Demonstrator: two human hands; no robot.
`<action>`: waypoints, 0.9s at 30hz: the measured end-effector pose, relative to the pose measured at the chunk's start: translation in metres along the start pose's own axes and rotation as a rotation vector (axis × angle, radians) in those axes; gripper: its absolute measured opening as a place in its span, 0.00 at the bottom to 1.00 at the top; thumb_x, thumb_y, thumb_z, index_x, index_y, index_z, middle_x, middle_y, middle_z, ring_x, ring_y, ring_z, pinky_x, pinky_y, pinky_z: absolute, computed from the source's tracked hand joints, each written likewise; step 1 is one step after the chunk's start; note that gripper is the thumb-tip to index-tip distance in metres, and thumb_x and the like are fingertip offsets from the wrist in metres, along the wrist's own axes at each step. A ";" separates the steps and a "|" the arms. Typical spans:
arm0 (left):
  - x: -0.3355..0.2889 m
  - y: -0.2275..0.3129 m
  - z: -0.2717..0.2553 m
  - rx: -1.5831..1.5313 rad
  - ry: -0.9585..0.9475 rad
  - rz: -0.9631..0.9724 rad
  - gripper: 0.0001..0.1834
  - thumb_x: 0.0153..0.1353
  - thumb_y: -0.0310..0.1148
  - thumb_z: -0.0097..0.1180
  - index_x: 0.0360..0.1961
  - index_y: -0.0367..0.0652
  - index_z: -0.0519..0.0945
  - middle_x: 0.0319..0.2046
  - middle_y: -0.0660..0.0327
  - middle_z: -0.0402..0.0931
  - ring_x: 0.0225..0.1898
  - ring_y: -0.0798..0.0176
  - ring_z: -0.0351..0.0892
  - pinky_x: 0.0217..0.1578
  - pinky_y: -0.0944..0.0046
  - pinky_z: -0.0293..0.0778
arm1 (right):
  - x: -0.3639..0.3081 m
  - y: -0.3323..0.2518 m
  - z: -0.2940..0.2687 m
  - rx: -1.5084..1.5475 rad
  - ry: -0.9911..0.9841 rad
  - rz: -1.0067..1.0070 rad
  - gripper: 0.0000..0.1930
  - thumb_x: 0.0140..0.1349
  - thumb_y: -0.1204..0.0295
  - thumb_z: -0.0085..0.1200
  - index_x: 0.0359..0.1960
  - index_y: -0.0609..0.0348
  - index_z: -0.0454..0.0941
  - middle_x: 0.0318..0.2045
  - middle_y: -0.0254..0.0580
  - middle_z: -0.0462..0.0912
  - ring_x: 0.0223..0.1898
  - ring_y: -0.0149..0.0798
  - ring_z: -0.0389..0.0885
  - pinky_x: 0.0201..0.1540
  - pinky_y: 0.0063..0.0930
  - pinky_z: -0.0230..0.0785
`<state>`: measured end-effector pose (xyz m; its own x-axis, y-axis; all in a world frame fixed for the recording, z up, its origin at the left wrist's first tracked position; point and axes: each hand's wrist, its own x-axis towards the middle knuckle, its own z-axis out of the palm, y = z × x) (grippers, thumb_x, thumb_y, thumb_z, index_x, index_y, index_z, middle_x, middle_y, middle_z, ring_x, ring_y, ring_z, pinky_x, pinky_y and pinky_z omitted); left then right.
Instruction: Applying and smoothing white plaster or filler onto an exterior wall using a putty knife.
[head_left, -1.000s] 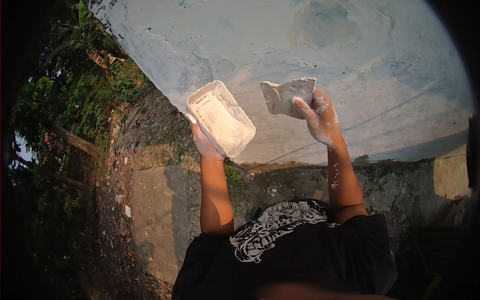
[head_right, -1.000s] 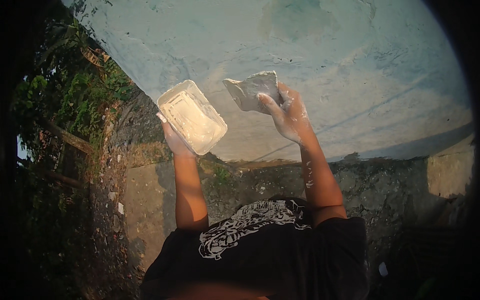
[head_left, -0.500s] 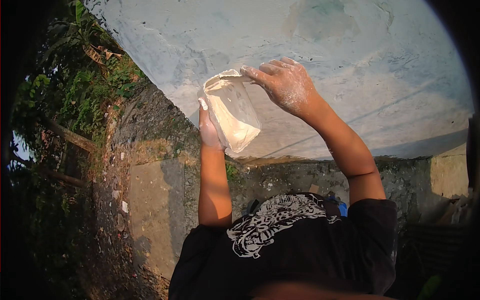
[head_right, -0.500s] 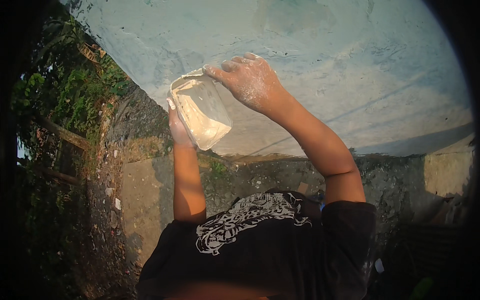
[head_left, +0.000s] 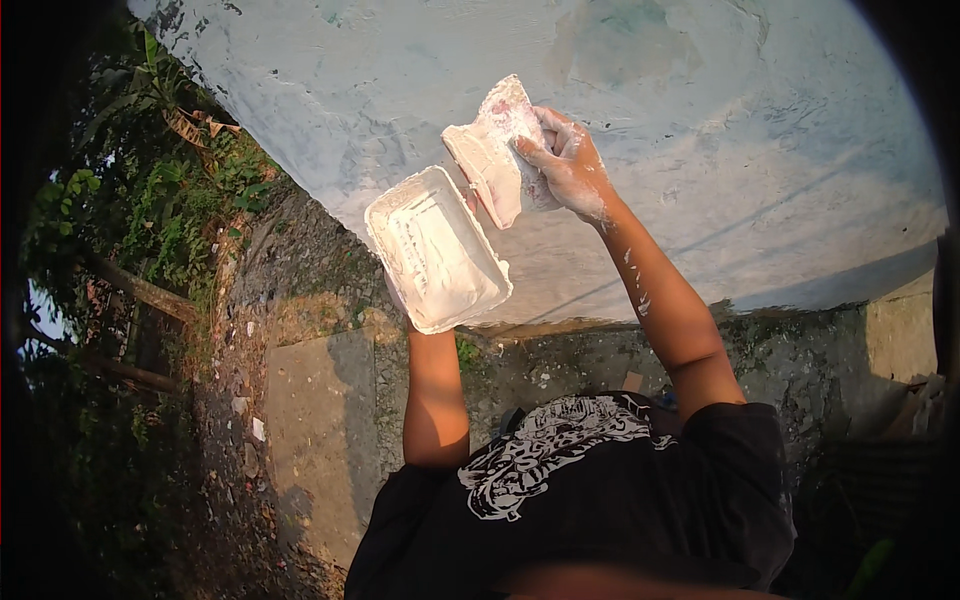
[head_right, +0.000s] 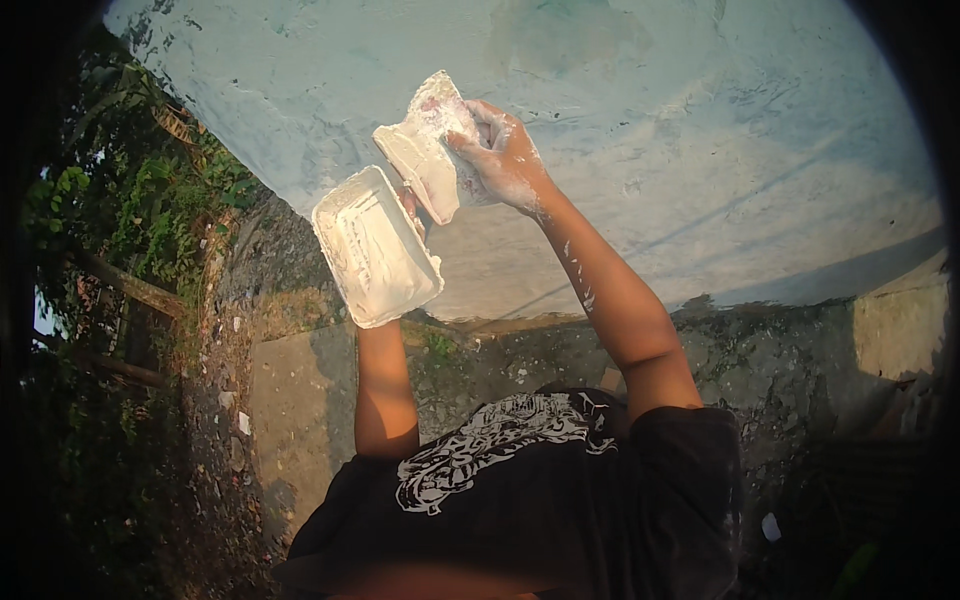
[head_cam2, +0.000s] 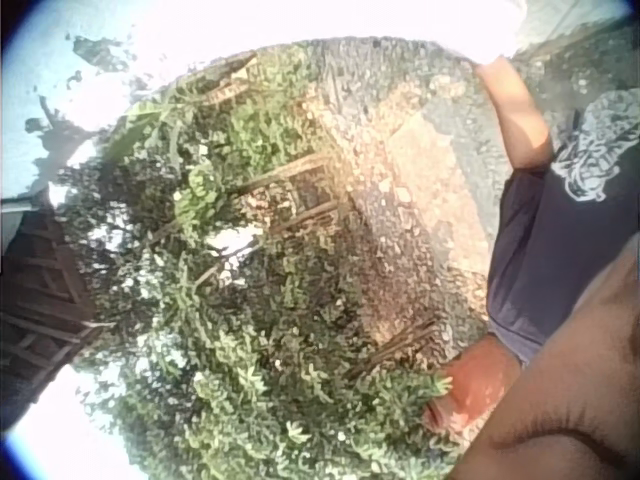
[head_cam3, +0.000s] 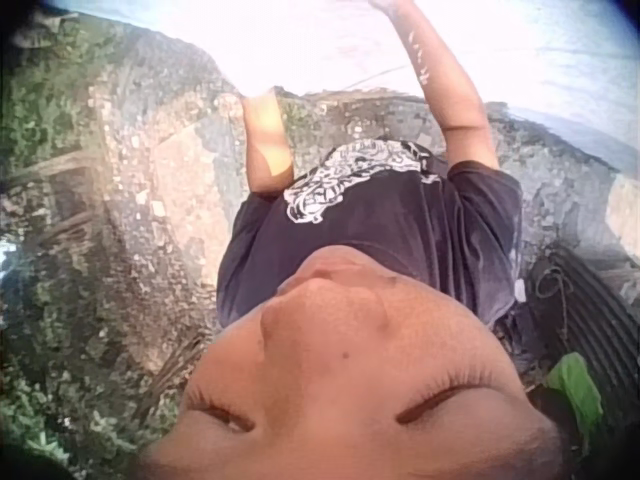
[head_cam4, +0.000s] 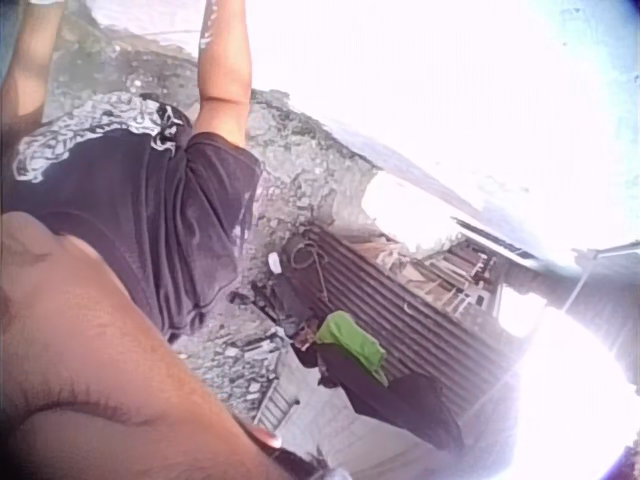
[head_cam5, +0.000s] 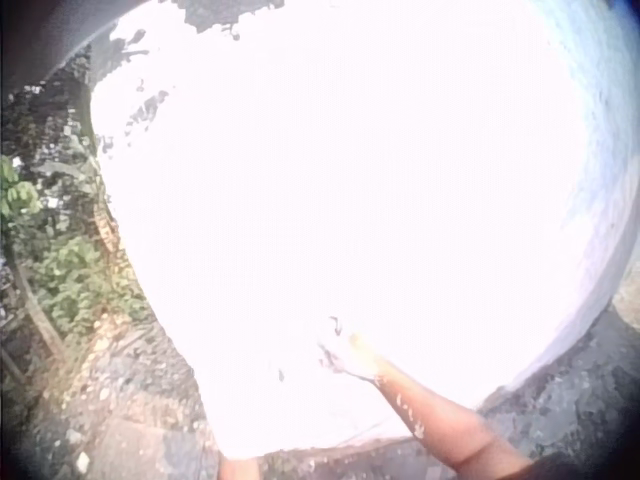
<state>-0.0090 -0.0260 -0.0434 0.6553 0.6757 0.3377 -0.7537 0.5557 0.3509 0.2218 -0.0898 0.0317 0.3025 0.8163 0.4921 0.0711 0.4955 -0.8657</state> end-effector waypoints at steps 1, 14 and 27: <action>-0.001 -0.001 -0.007 0.006 0.001 0.000 0.37 0.72 0.56 0.41 0.73 0.44 0.57 0.71 0.50 0.57 0.70 0.49 0.59 0.67 0.43 0.60 | 0.000 0.003 0.003 0.005 0.001 -0.001 0.22 0.67 0.66 0.58 0.58 0.66 0.74 0.44 0.45 0.85 0.43 0.32 0.83 0.46 0.29 0.76; 0.006 -0.005 -0.020 -0.019 0.020 0.027 0.33 0.74 0.52 0.39 0.72 0.43 0.58 0.70 0.52 0.60 0.69 0.50 0.62 0.67 0.46 0.62 | -0.025 0.022 0.001 -0.080 -0.138 0.023 0.26 0.64 0.71 0.63 0.60 0.74 0.70 0.55 0.42 0.77 0.51 0.29 0.76 0.55 0.27 0.71; 0.009 -0.011 0.025 -0.238 -0.047 0.017 0.32 0.72 0.49 0.46 0.69 0.40 0.63 0.65 0.47 0.64 0.66 0.45 0.62 0.66 0.46 0.62 | -0.076 0.035 -0.003 0.221 -0.139 0.182 0.24 0.64 0.75 0.62 0.60 0.71 0.72 0.52 0.41 0.79 0.51 0.29 0.77 0.55 0.28 0.71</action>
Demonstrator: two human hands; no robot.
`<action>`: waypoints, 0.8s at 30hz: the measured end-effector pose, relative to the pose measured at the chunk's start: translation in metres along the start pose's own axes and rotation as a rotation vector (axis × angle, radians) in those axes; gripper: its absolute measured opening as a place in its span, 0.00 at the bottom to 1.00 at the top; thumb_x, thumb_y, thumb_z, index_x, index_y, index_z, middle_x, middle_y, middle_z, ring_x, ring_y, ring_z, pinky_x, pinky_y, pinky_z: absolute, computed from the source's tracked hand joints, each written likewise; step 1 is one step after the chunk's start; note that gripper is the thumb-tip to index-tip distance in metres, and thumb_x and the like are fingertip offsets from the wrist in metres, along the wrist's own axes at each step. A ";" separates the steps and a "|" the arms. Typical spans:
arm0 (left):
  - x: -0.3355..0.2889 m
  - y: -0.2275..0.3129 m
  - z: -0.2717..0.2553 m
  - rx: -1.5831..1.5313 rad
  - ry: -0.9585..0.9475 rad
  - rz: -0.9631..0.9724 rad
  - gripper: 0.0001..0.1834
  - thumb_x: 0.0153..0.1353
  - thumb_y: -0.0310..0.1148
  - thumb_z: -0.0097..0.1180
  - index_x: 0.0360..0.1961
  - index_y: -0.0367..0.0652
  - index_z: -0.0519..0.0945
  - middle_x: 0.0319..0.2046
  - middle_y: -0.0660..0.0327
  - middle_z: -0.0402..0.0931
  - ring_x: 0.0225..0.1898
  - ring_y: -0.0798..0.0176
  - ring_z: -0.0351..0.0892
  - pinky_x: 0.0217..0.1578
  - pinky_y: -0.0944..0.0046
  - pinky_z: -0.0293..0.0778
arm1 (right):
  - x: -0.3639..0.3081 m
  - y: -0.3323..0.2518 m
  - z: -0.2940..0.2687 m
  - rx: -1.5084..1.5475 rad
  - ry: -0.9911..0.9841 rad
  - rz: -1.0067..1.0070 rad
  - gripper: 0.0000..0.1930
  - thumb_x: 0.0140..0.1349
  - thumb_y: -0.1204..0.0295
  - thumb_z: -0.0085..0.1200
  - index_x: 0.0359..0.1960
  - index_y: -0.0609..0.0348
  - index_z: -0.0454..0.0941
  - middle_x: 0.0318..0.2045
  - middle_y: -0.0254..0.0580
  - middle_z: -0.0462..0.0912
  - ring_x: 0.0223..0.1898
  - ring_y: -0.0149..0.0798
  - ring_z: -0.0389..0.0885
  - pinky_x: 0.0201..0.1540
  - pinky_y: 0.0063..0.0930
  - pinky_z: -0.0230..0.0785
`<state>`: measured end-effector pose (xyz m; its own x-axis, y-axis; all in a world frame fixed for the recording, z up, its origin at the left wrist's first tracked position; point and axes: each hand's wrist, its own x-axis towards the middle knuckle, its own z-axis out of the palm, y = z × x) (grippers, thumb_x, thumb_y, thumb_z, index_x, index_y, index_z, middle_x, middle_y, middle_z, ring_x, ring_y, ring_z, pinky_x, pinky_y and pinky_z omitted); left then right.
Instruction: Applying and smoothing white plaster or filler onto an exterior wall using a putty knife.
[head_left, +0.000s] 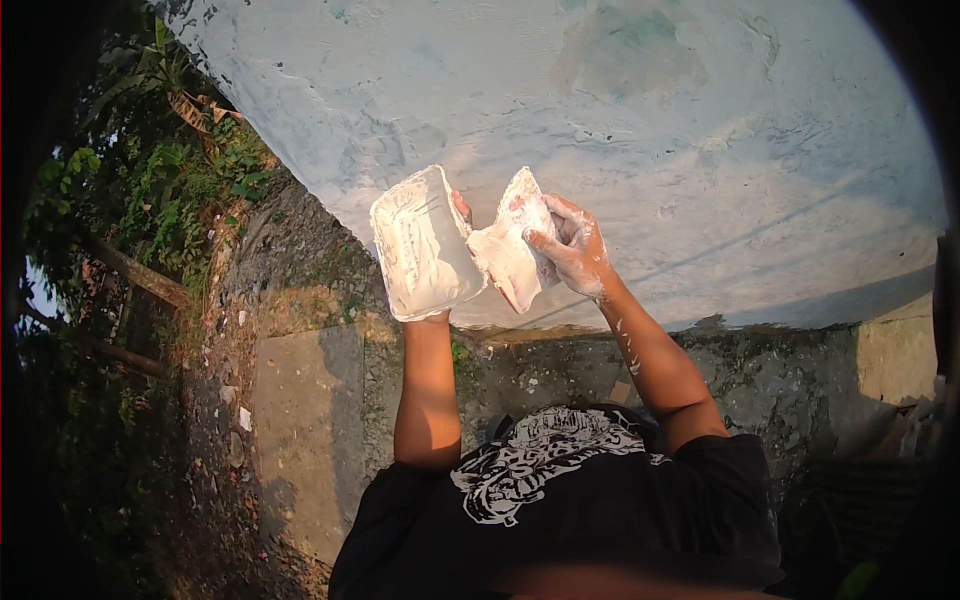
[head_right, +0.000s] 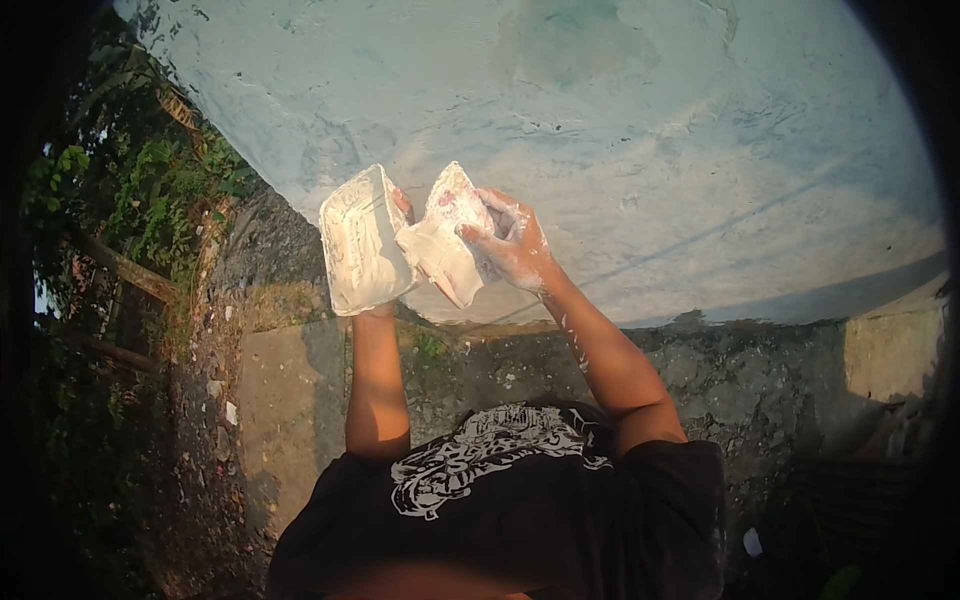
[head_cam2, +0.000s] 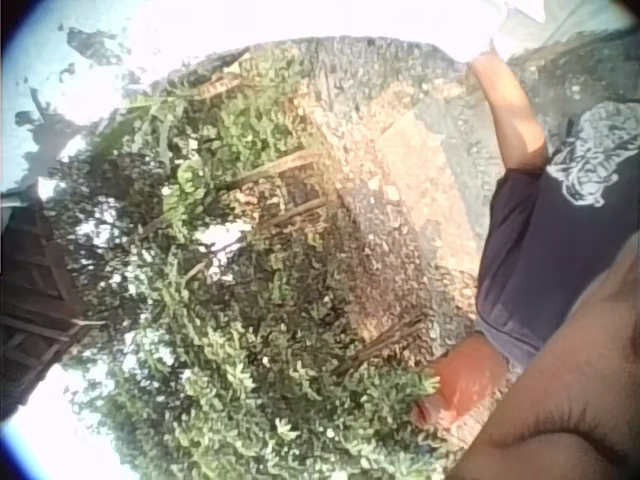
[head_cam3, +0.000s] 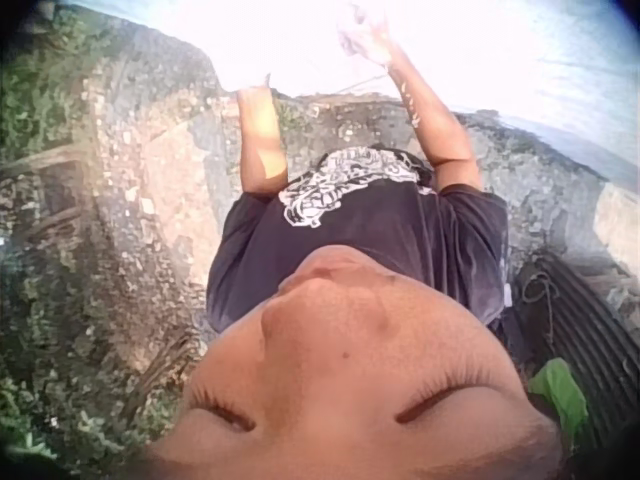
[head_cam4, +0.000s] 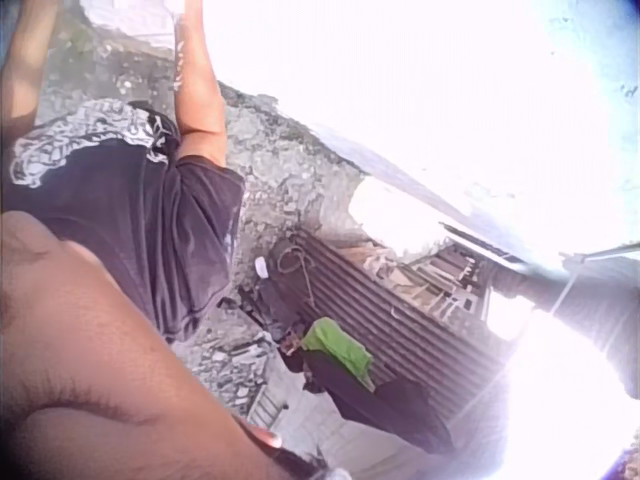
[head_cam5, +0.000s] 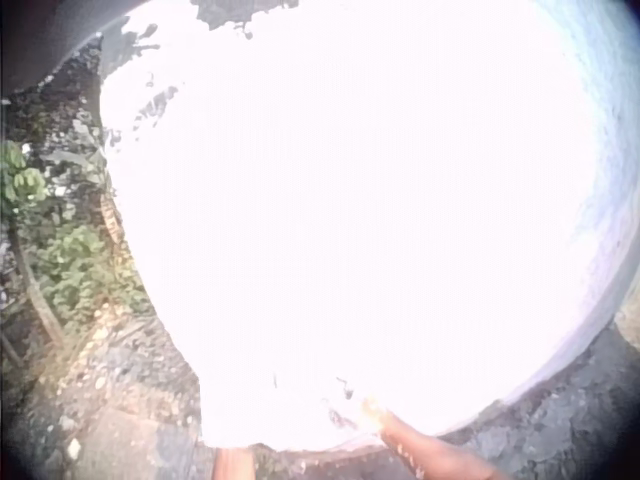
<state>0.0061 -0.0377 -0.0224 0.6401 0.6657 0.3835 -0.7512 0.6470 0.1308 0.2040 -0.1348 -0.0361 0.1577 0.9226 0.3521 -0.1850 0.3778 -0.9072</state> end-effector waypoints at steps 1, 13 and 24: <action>-0.001 -0.001 0.001 -0.001 -0.015 0.011 0.32 0.72 0.49 0.46 0.69 0.40 0.63 0.65 0.47 0.64 0.66 0.45 0.62 0.66 0.46 0.62 | -0.005 0.005 0.003 0.067 0.008 -0.019 0.24 0.64 0.75 0.61 0.60 0.70 0.72 0.52 0.40 0.79 0.51 0.29 0.77 0.55 0.28 0.71; -0.006 0.020 -0.005 0.298 0.123 0.323 0.29 0.74 0.52 0.36 0.66 0.45 0.68 0.65 0.55 0.68 0.64 0.47 0.70 0.63 0.42 0.66 | -0.012 -0.010 -0.006 0.077 0.193 -0.021 0.19 0.68 0.74 0.56 0.58 0.70 0.71 0.42 0.42 0.85 0.44 0.28 0.82 0.49 0.24 0.73; 0.014 -0.013 0.001 0.482 0.301 0.573 0.33 0.72 0.60 0.37 0.66 0.48 0.67 0.63 0.61 0.68 0.63 0.53 0.69 0.63 0.48 0.67 | -0.003 0.014 0.031 -0.012 0.553 -0.230 0.13 0.69 0.76 0.55 0.53 0.68 0.72 0.42 0.40 0.83 0.43 0.26 0.79 0.48 0.21 0.70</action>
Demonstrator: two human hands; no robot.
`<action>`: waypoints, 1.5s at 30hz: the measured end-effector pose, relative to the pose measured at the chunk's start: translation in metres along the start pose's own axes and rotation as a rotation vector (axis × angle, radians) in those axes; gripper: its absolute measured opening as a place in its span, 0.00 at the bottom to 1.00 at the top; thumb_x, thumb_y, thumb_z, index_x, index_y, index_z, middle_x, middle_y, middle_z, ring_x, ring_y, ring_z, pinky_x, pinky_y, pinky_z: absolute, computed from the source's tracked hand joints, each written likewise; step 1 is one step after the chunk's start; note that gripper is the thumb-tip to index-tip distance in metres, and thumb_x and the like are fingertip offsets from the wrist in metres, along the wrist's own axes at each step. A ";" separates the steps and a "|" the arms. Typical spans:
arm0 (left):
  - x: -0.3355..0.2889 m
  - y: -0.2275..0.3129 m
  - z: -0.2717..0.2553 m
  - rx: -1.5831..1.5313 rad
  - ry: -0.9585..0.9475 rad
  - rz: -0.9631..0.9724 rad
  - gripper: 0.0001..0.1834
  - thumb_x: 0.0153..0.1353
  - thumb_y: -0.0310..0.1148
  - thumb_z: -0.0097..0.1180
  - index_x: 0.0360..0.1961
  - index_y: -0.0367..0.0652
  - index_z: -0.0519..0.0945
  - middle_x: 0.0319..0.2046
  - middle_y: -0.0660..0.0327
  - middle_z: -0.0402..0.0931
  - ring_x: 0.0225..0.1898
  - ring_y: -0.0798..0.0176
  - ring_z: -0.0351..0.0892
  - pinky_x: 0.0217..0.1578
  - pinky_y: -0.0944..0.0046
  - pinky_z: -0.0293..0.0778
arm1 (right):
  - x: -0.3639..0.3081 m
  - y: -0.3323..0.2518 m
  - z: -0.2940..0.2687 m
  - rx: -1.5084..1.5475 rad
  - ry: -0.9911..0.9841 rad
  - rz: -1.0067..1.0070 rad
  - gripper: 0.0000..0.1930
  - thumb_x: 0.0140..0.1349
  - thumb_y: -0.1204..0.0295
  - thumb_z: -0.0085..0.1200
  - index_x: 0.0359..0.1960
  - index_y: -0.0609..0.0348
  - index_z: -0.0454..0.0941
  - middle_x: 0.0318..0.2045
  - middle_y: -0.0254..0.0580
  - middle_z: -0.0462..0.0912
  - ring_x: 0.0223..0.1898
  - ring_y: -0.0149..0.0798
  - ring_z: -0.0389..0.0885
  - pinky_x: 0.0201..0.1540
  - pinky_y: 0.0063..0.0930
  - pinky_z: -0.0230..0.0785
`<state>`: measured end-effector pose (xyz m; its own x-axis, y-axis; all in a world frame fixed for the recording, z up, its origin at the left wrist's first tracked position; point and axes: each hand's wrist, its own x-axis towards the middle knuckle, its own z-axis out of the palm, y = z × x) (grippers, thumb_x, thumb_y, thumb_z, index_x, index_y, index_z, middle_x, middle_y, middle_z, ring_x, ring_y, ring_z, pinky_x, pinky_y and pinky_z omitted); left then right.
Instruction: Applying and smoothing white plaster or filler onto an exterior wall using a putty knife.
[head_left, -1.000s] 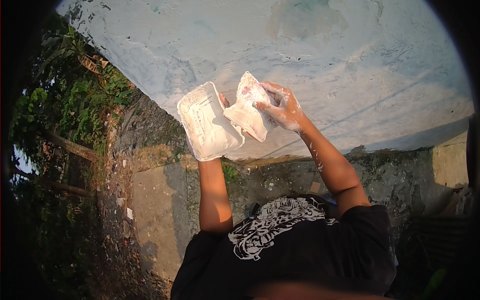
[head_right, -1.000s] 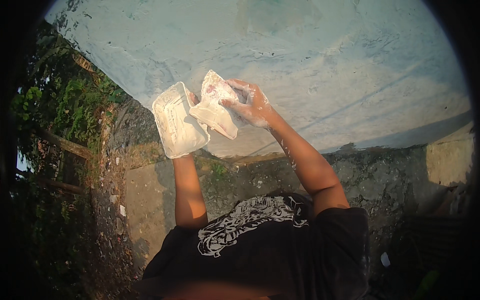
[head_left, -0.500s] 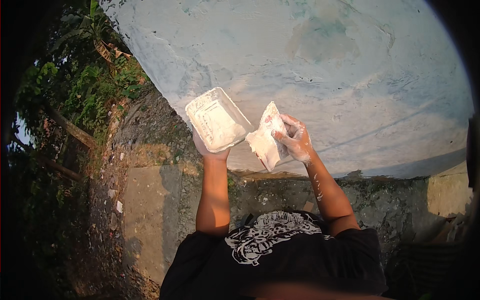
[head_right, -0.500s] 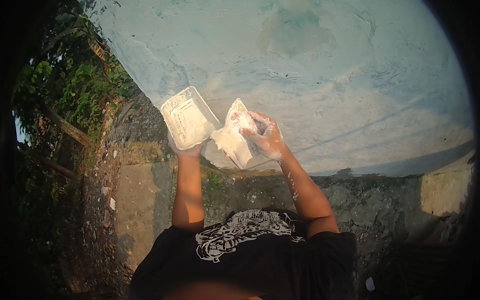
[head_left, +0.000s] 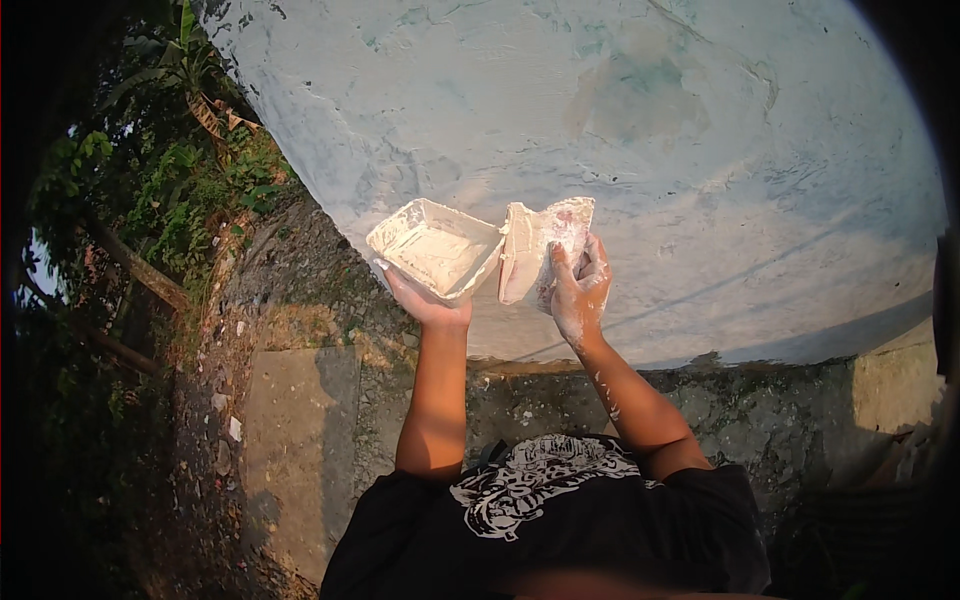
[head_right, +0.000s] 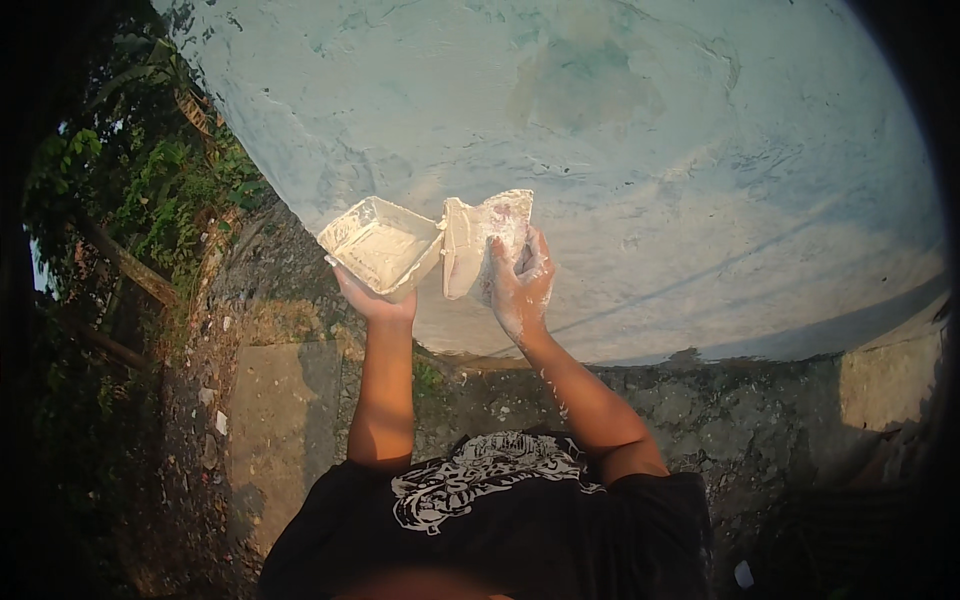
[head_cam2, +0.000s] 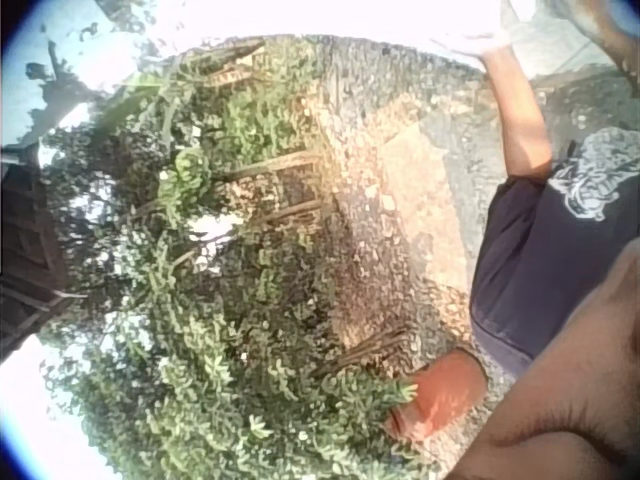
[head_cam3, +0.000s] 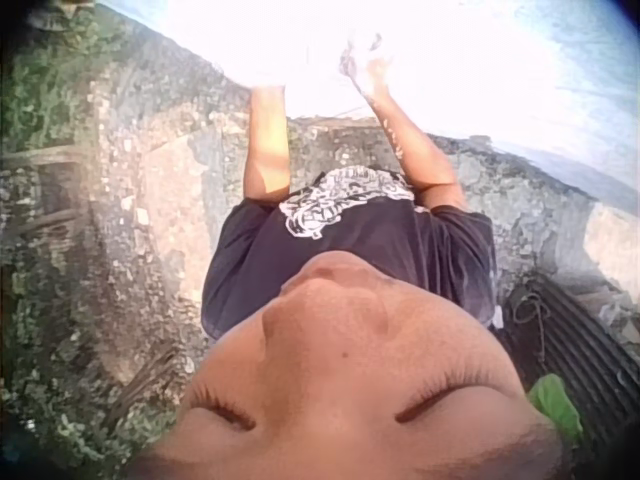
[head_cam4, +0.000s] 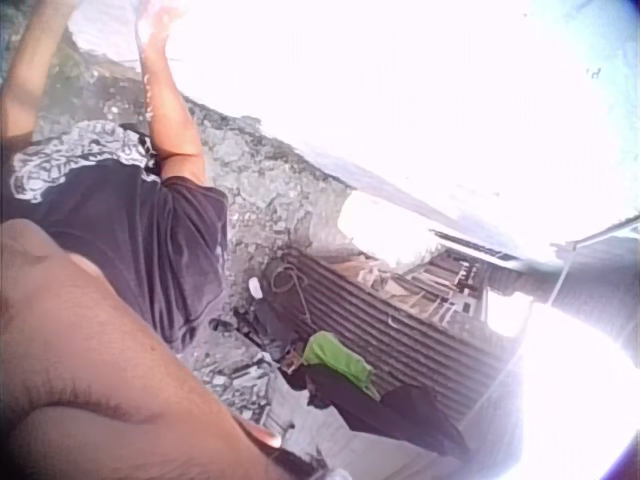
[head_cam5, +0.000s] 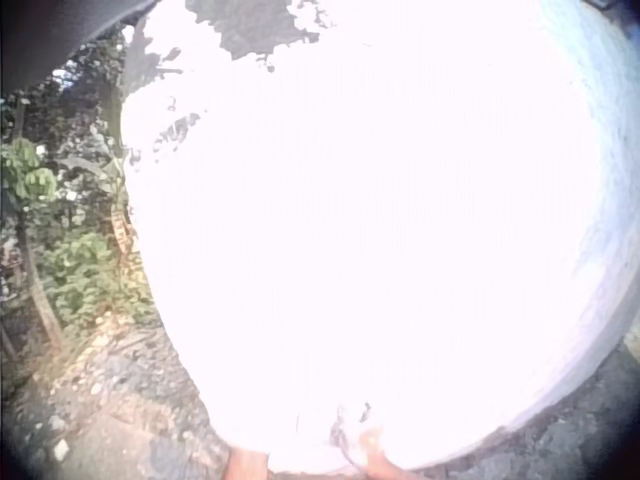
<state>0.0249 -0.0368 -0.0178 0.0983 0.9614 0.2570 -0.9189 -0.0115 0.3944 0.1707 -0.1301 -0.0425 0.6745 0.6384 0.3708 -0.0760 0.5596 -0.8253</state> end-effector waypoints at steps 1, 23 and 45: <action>0.001 -0.003 -0.001 -0.001 -0.007 -0.003 0.33 0.72 0.60 0.37 0.66 0.48 0.67 0.63 0.61 0.68 0.63 0.53 0.69 0.63 0.48 0.67 | -0.002 0.005 0.001 -0.012 0.035 -0.031 0.13 0.69 0.76 0.55 0.52 0.67 0.72 0.42 0.40 0.83 0.43 0.26 0.79 0.48 0.22 0.70; 0.008 0.013 -0.026 0.053 -0.216 -0.126 0.33 0.75 0.56 0.34 0.69 0.41 0.63 0.65 0.55 0.67 0.64 0.52 0.69 0.64 0.51 0.65 | 0.041 -0.068 0.001 -0.007 -0.328 0.272 0.17 0.68 0.73 0.54 0.56 0.68 0.72 0.40 0.44 0.86 0.37 0.28 0.83 0.41 0.25 0.75; -0.011 0.022 -0.037 0.140 -0.215 0.030 0.37 0.75 0.56 0.29 0.72 0.38 0.57 0.71 0.51 0.59 0.69 0.48 0.62 0.69 0.48 0.57 | 0.005 -0.046 0.071 -0.456 -0.359 0.065 0.22 0.63 0.66 0.57 0.52 0.72 0.77 0.33 0.59 0.85 0.35 0.48 0.85 0.42 0.36 0.75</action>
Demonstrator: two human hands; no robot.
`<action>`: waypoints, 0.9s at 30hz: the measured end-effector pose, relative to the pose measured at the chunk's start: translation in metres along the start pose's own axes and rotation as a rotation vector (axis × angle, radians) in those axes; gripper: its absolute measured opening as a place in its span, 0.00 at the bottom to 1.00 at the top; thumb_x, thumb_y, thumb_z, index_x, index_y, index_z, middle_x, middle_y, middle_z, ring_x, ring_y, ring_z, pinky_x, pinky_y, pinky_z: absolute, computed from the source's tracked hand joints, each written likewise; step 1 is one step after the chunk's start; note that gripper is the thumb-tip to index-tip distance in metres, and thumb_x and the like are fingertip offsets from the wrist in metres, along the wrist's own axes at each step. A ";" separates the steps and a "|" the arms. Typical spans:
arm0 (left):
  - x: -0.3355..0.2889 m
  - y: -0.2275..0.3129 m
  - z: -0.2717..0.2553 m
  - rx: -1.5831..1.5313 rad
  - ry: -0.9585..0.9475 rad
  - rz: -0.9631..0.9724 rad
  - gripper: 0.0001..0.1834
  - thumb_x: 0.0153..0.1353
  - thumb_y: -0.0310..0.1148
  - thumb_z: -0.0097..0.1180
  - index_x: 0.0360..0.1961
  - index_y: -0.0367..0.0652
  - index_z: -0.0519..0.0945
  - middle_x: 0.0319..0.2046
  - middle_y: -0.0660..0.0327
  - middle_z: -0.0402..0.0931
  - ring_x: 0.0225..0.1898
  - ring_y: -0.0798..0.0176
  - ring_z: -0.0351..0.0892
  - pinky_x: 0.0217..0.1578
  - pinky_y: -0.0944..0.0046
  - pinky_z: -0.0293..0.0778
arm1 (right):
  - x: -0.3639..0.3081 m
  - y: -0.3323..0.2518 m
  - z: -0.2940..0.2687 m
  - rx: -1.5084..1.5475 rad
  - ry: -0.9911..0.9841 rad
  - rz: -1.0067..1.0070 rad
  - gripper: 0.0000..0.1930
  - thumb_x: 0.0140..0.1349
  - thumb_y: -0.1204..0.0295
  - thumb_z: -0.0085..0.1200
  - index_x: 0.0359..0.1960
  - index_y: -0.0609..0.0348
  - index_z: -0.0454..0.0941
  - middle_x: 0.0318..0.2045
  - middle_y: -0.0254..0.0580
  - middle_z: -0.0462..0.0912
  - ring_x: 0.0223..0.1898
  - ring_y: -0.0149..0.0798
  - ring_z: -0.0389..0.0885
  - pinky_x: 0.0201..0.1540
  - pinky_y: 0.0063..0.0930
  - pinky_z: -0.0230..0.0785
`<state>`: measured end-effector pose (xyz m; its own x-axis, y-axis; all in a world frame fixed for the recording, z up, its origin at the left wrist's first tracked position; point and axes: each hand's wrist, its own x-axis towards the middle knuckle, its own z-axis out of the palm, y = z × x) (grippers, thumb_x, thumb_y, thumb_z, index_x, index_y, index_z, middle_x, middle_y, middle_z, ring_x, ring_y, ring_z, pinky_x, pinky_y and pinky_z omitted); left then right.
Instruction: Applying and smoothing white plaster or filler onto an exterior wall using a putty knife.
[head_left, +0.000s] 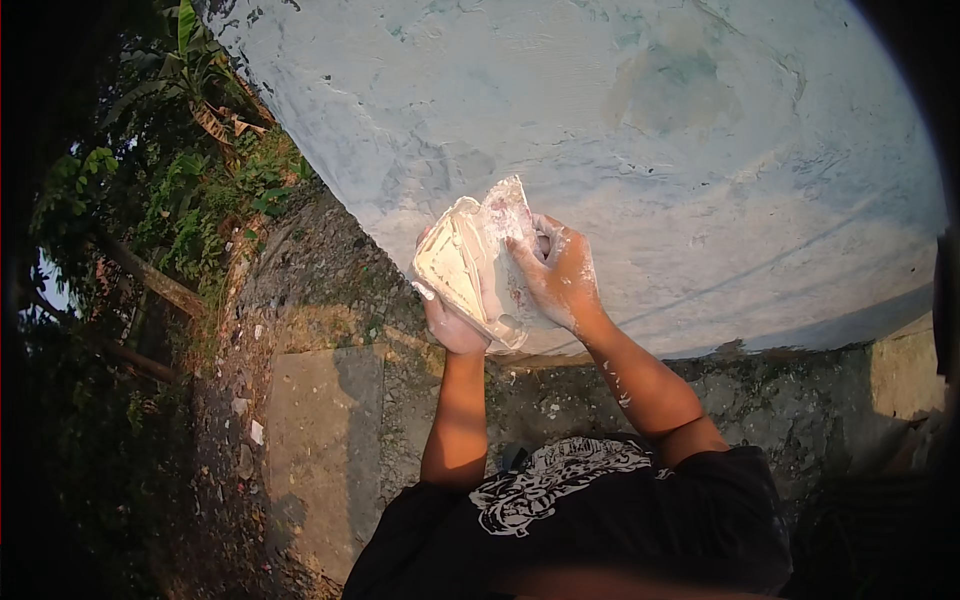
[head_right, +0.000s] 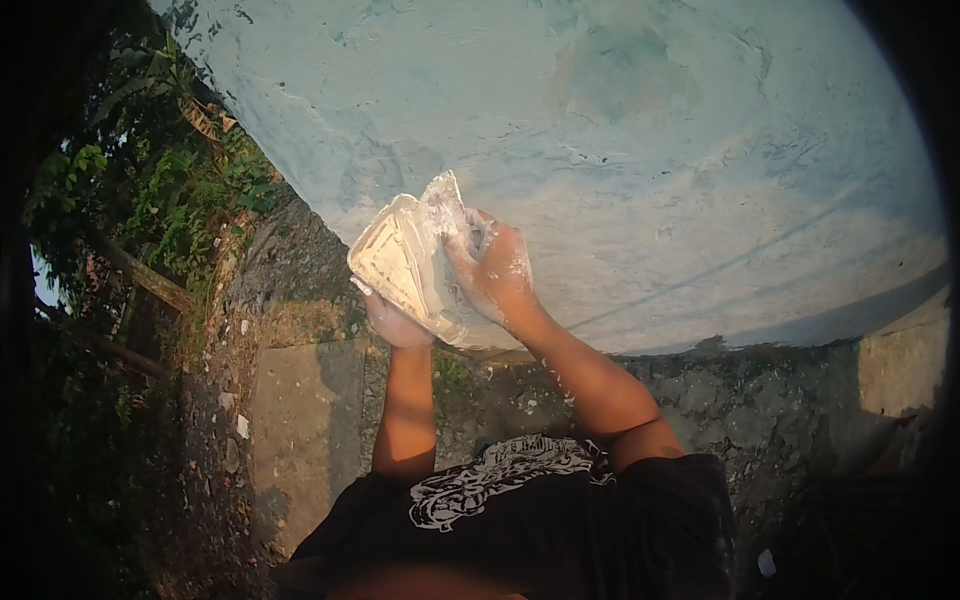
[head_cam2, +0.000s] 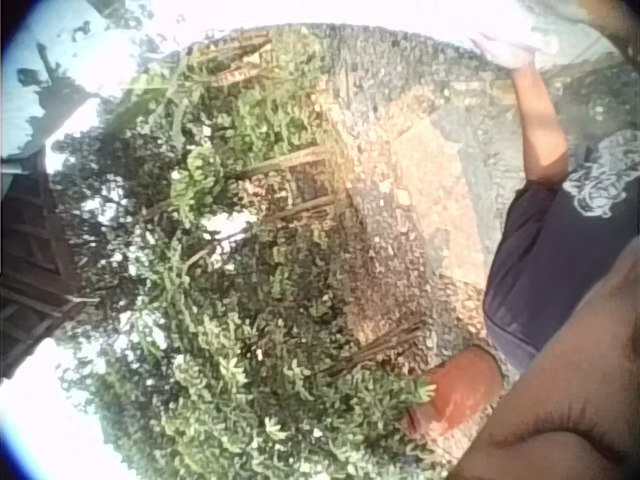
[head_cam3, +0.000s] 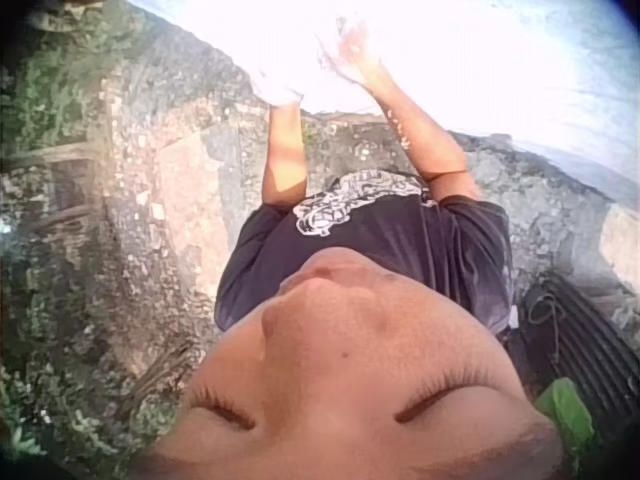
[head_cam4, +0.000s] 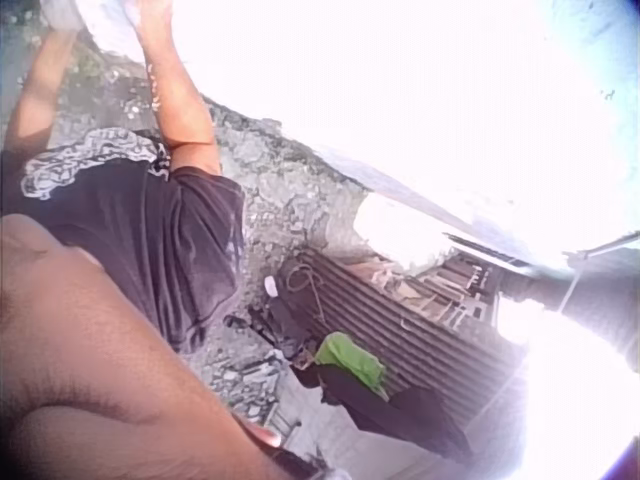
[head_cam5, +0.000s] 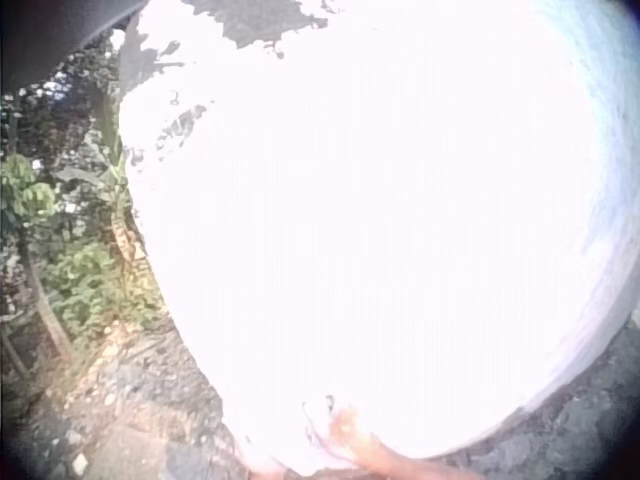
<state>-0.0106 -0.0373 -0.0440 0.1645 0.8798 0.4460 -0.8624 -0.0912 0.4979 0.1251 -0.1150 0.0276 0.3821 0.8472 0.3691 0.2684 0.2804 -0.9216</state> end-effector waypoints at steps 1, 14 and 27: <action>-0.002 0.001 0.000 0.001 0.001 -0.003 0.37 0.75 0.56 0.29 0.72 0.38 0.57 0.71 0.51 0.59 0.69 0.48 0.62 0.69 0.48 0.57 | 0.001 0.008 0.002 0.000 0.001 0.003 0.22 0.63 0.66 0.57 0.52 0.72 0.77 0.33 0.59 0.85 0.35 0.48 0.85 0.42 0.36 0.75; -0.011 0.010 0.030 0.255 -0.166 -0.070 0.39 0.75 0.55 0.34 0.76 0.39 0.45 0.75 0.52 0.48 0.75 0.51 0.50 0.73 0.50 0.46 | -0.001 0.013 0.000 -0.033 -0.132 -0.072 0.29 0.63 0.63 0.59 0.61 0.69 0.67 0.45 0.66 0.82 0.48 0.63 0.81 0.53 0.47 0.72; -0.013 0.014 0.035 -0.003 0.005 -0.110 0.26 0.67 0.35 0.56 0.62 0.32 0.69 0.54 0.51 0.77 0.50 0.56 0.80 0.51 0.58 0.76 | -0.002 0.006 -0.004 -0.215 -0.355 -0.128 0.30 0.62 0.62 0.61 0.62 0.67 0.68 0.37 0.66 0.83 0.39 0.63 0.83 0.45 0.45 0.74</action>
<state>-0.0079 -0.0663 -0.0167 0.2559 0.8865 0.3854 -0.8406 0.0072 0.5416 0.1299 -0.1168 0.0220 0.0161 0.9250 0.3797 0.4863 0.3245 -0.8113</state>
